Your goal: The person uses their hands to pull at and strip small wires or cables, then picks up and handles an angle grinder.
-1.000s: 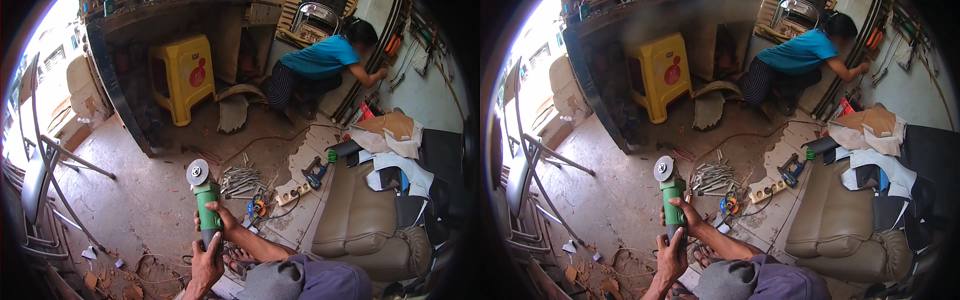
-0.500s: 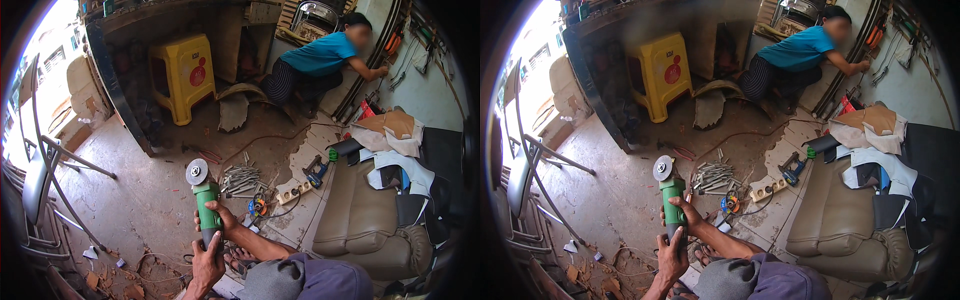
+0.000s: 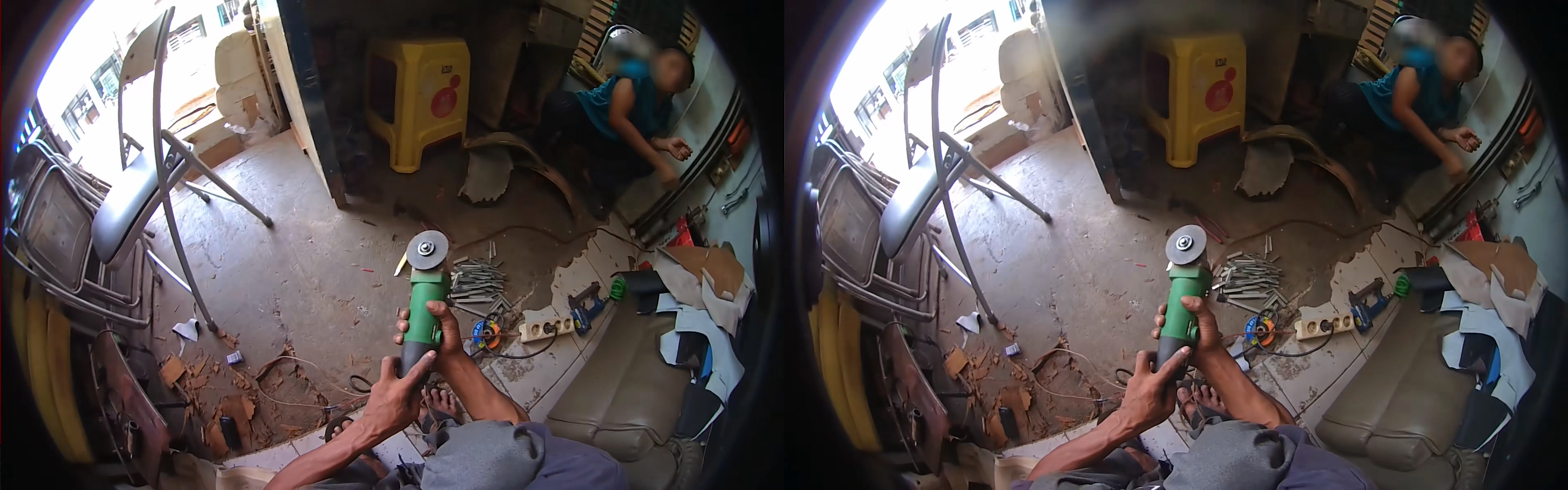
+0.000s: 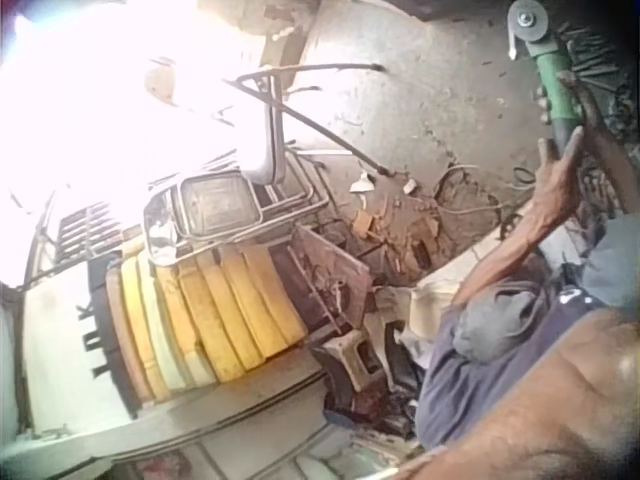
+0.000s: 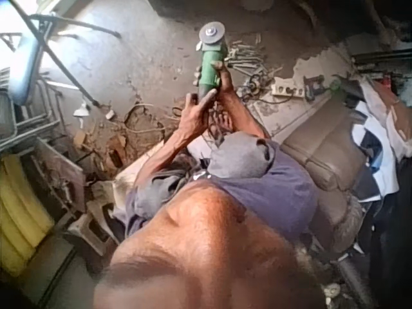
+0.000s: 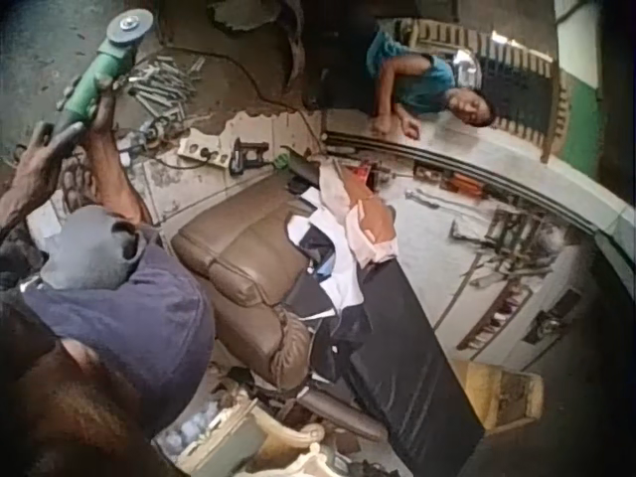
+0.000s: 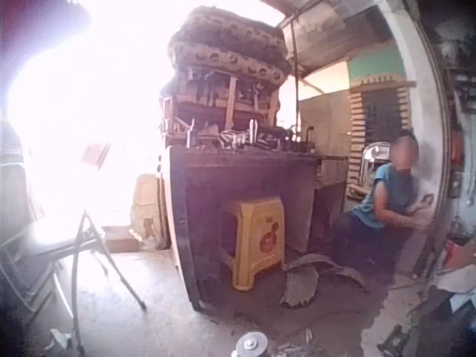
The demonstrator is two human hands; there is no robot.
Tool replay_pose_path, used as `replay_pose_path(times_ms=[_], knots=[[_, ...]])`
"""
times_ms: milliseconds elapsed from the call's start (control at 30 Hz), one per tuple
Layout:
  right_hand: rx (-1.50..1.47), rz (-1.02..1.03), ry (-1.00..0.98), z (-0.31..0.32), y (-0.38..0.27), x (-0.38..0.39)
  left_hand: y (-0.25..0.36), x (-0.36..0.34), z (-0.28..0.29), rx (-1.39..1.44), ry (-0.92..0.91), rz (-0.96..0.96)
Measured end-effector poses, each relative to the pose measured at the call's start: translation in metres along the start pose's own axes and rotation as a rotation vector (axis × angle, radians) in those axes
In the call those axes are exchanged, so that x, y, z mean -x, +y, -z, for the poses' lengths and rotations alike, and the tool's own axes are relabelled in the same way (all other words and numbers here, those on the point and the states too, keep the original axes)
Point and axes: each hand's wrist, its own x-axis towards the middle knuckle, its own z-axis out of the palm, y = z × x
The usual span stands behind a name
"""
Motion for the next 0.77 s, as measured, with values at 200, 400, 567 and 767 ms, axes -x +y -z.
replay_pose_path(times_ms=[200,400,567,767], knots=[[0.040,-0.013,0.007,-0.005,-0.001,-0.002,-0.009,0.001,-0.002,-0.010,-0.050,-0.023],[-0.006,-0.053,-0.047,0.023,0.000,-0.011,-0.022,0.003,-0.011,0.044,-0.049,-0.022],[0.010,-0.065,-0.146,0.036,-0.010,-0.012,-0.037,0.012,0.023,0.158,-0.203,-0.110],[0.706,0.007,-0.023,0.080,-0.056,-0.024,-0.102,0.115,0.048,-0.127,0.145,0.491]])
